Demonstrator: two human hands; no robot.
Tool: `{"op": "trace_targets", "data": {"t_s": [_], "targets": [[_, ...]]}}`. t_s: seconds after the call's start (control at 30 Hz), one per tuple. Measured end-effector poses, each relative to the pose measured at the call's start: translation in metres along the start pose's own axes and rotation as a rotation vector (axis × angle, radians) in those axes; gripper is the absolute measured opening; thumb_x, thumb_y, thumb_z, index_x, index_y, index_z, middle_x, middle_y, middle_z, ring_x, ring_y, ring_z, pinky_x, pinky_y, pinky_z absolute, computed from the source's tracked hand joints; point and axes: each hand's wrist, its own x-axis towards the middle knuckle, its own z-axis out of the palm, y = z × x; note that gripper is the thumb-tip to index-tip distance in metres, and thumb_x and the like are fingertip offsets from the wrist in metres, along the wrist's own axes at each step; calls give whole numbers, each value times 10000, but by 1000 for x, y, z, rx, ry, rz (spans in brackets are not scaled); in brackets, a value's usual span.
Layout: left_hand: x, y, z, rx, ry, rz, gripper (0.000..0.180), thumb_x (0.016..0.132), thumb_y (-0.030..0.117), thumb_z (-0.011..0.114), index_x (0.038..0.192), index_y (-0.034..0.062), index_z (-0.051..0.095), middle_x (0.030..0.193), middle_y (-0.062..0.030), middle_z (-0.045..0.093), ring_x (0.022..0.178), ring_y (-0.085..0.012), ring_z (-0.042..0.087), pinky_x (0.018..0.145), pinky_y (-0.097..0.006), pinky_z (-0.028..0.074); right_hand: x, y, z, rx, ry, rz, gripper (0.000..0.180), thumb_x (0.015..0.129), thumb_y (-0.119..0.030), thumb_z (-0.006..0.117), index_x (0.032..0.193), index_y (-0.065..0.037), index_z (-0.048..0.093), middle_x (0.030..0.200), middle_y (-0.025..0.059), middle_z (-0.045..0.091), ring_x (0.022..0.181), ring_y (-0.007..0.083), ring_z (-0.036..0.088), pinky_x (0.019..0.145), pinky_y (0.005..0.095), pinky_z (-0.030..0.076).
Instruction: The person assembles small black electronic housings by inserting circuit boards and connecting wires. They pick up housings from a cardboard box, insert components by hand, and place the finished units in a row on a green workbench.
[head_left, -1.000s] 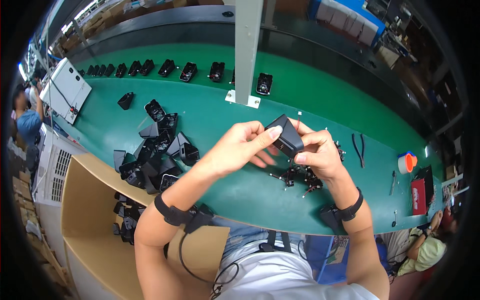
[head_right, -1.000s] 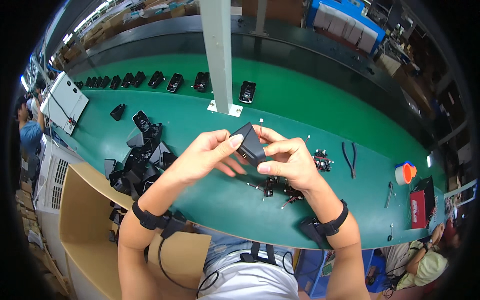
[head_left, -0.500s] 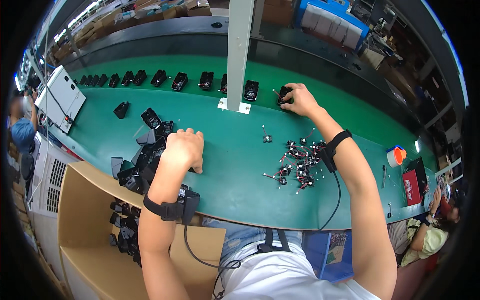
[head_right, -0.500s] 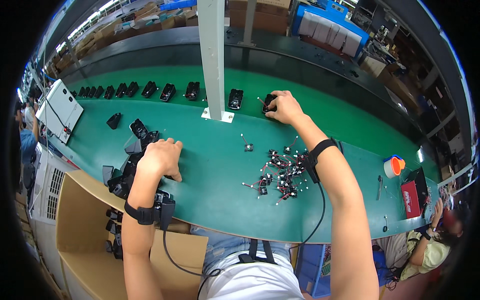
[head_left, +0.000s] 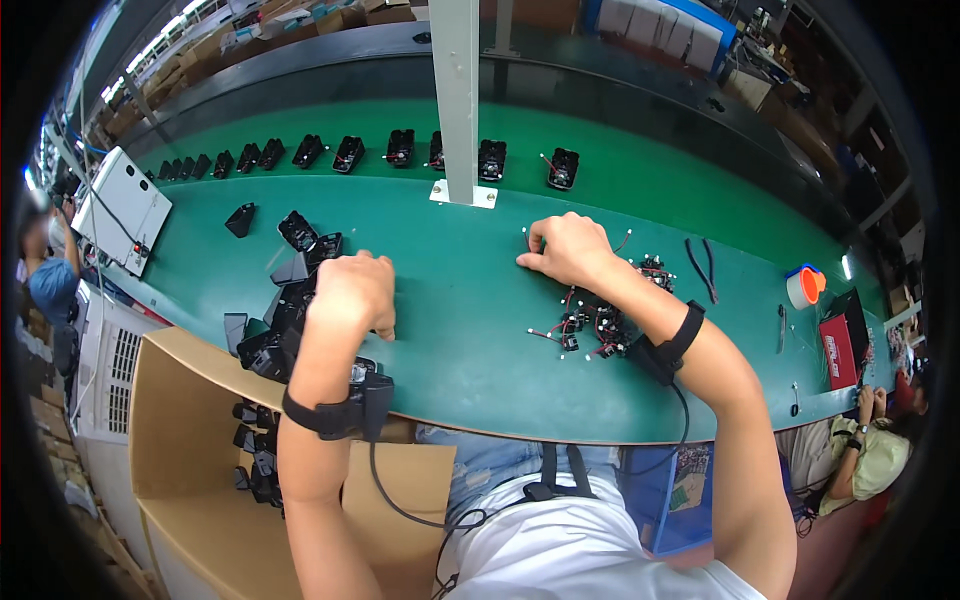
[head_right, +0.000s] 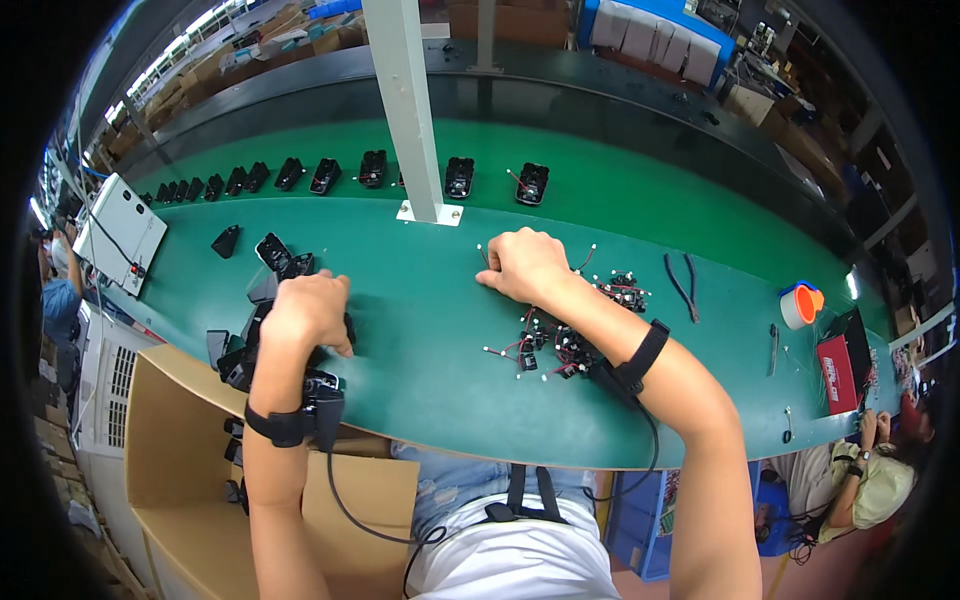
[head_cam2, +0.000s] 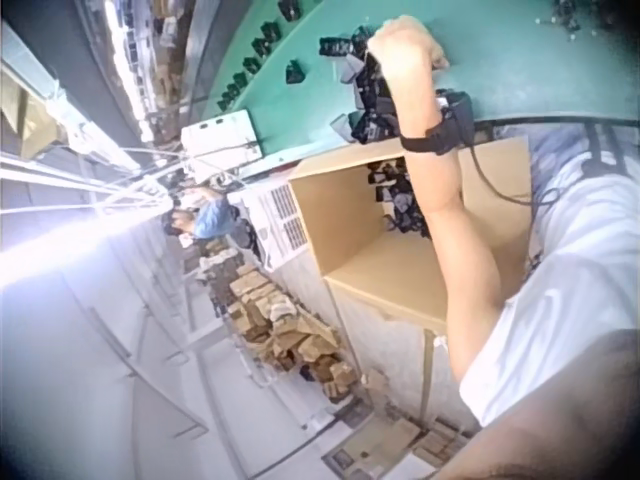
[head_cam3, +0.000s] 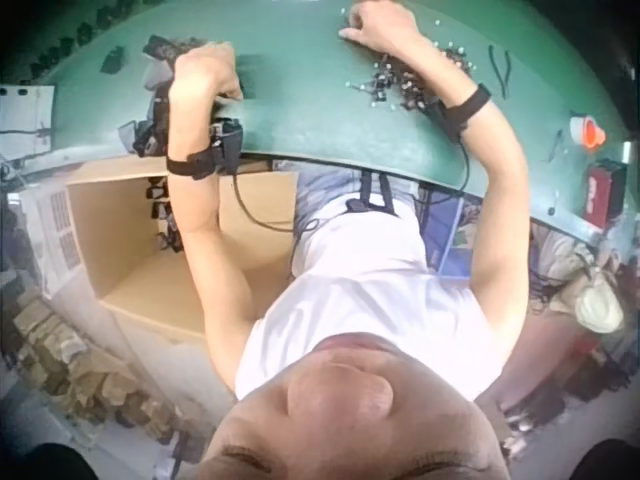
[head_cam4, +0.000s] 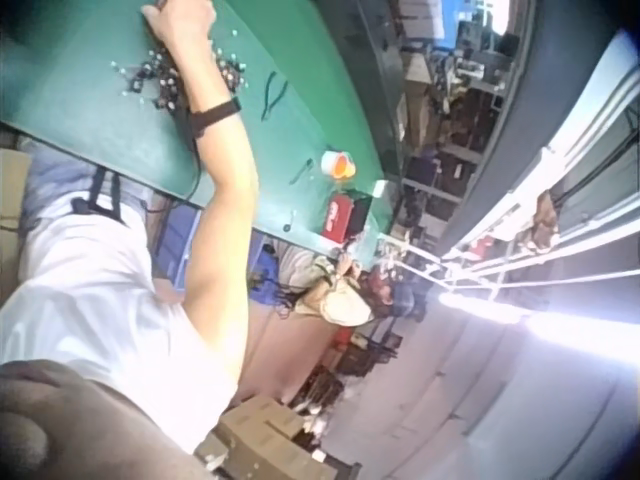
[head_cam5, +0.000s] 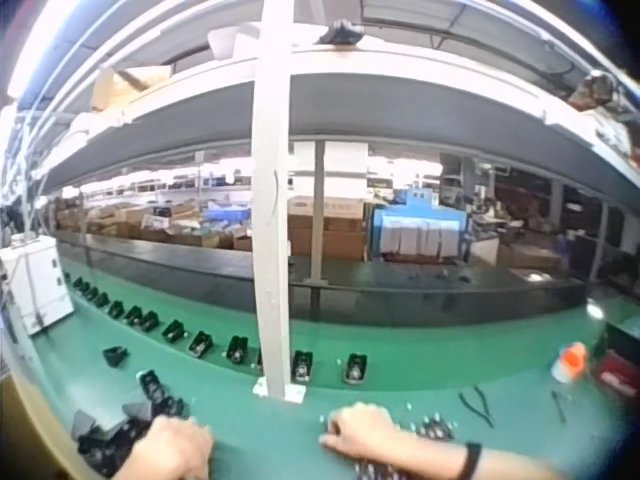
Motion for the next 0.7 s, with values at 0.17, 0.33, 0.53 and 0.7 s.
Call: {"op": "trace_targets", "data": {"t_s": [0.17,0.33,0.53,0.7], "targets": [[16,9,7,-61,35,201,508,637,182,860,1084,13,687,1035,-174,732,1028,-341,697,875,-412,571,-5,19,0,247,141,-212,158,811,-224,786,878,-82,763,839,129,736,819,285,717,748,393,567],[23,27,24,-527,419,668,507,687,158,806,1129,4,610,1046,-190,711,1019,-366,682,891,-419,549,-40,2,-25,679,238,-295,145,823,-157,786,879,-34,734,909,95,755,808,186,710,761,314,562],[27,45,11,-1059,152,810,497,808,174,809,1206,-10,575,1074,-130,687,1026,-188,673,856,-326,548,-61,3,-28,703,332,-588,116,848,-61,748,924,12,699,968,100,726,871,203,704,783,333,573],[14,41,5,-1652,-53,1027,637,729,119,888,1263,-9,565,1158,-49,633,1055,-141,627,965,-315,516,-75,-9,-44,540,485,-793,163,786,-22,770,921,-31,678,1023,99,699,919,277,669,797,371,545]]}}
